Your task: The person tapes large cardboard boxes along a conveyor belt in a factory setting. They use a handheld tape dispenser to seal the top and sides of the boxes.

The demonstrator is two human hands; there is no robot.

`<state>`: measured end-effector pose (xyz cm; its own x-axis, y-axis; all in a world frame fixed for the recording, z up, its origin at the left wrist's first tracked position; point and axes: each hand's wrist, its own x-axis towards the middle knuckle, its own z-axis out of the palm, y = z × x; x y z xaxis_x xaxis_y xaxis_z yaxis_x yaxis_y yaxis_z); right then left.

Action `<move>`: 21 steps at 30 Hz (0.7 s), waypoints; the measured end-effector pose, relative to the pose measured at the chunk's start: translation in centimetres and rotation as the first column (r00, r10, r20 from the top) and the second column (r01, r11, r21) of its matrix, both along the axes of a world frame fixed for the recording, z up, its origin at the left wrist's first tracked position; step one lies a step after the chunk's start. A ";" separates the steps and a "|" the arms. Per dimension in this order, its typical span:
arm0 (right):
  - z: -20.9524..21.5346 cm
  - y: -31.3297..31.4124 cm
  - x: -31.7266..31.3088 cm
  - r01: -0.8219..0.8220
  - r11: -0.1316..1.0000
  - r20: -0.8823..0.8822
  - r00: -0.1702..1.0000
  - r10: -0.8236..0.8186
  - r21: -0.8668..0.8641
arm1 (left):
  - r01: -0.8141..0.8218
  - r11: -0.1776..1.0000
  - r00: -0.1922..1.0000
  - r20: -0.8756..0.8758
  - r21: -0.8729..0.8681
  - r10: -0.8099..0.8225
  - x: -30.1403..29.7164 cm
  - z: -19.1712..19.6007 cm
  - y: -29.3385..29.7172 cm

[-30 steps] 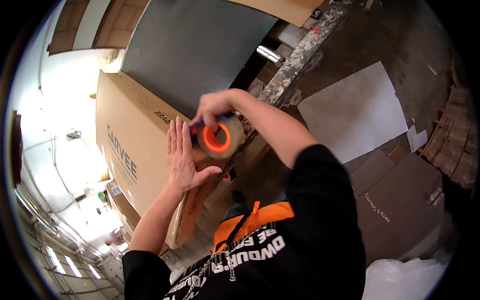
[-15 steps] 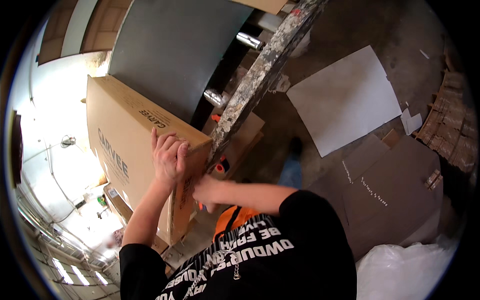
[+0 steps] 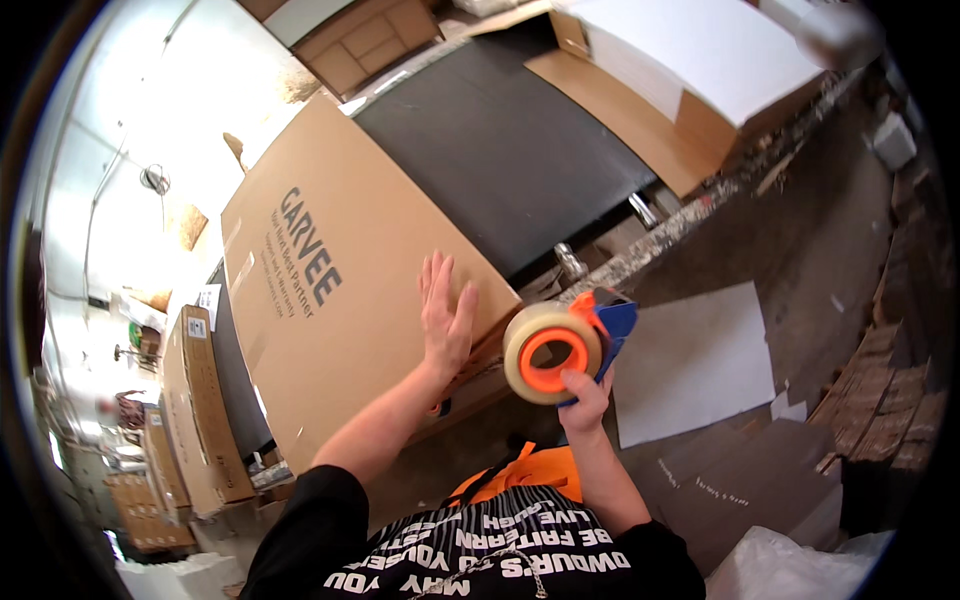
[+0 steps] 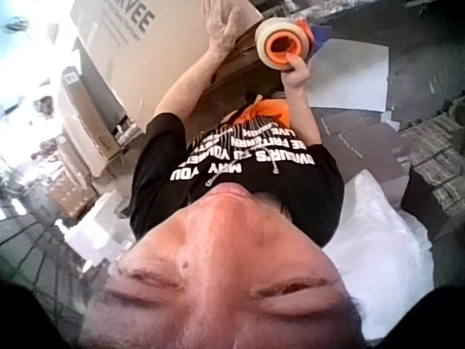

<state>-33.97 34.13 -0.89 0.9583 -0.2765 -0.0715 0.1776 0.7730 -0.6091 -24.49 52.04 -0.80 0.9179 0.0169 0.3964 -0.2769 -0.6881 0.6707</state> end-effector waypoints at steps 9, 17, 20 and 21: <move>-4.6 9.4 7.1 0.134 0.982 -0.194 0.975 -0.107 0.133 | -0.770 0.578 0.550 -0.178 0.269 0.816 -24.1 0.5 38.2; 1.3 10.6 8.9 0.164 0.983 -0.182 0.967 -0.176 -0.082 | -0.707 0.246 0.700 -0.707 -0.663 0.103 -29.5 -2.1 37.4; 0.5 9.1 12.7 0.060 0.993 -0.174 0.982 -0.077 -0.101 | -0.684 0.169 0.730 -0.669 -0.710 0.144 -28.4 -1.9 34.1; 0.3 8.5 15.1 0.063 0.996 -0.156 0.985 -0.073 -0.070 | -0.654 0.156 0.756 -0.631 -0.741 0.174 -28.0 -2.6 32.5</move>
